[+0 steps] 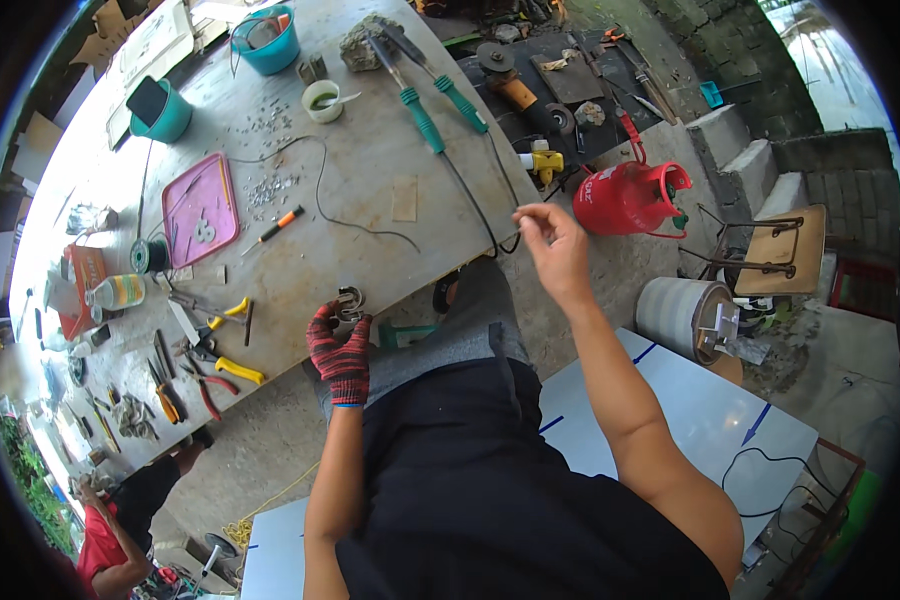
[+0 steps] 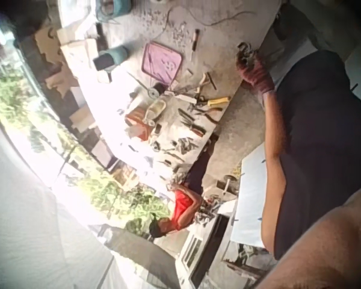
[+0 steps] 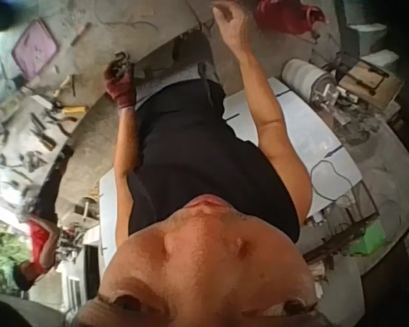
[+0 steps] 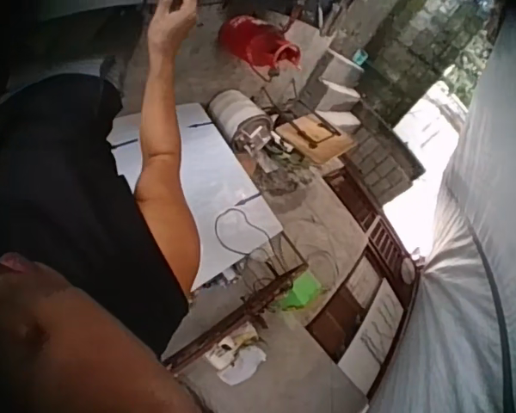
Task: The person assembles a small metal component by inserting a thin metal rod into a cylindrical part. They repeatedly pick up a metal file to smooth the edges of the rod and the part, then reinsert the rod to check the fit. The process involves alternating between filing and testing the assembly on a cluttered workbench.
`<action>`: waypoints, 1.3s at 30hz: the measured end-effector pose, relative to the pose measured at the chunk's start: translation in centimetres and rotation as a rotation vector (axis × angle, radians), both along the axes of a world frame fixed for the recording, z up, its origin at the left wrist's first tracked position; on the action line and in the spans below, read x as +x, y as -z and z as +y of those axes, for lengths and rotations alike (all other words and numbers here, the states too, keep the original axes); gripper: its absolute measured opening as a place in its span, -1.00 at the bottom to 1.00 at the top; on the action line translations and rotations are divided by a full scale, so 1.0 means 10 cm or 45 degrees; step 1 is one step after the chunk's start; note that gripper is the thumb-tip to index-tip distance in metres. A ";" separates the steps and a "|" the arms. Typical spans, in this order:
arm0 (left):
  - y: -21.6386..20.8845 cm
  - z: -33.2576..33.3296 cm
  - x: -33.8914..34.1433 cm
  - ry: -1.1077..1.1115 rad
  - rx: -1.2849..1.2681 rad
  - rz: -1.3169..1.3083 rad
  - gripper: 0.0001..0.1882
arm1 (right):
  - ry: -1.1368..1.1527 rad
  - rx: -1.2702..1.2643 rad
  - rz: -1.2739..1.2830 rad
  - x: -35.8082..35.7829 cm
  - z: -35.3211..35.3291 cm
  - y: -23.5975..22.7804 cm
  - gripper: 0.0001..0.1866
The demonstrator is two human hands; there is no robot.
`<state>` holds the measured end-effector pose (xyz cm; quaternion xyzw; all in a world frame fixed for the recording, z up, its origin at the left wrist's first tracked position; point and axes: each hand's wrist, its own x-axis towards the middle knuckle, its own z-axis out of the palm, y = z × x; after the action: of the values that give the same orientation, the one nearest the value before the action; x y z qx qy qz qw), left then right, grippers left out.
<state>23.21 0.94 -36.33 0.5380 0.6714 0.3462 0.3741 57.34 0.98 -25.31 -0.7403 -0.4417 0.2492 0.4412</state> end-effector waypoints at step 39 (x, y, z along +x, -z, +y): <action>-0.04 0.08 -0.08 -0.039 -0.377 0.176 -0.05 | 0.404 -0.624 -1.135 4.50 2.63 1.99 -0.63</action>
<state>22.44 1.79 -35.93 0.4893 0.7472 0.2112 0.3970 102.33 27.31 -45.23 -0.9135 -0.3978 -0.0636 0.0571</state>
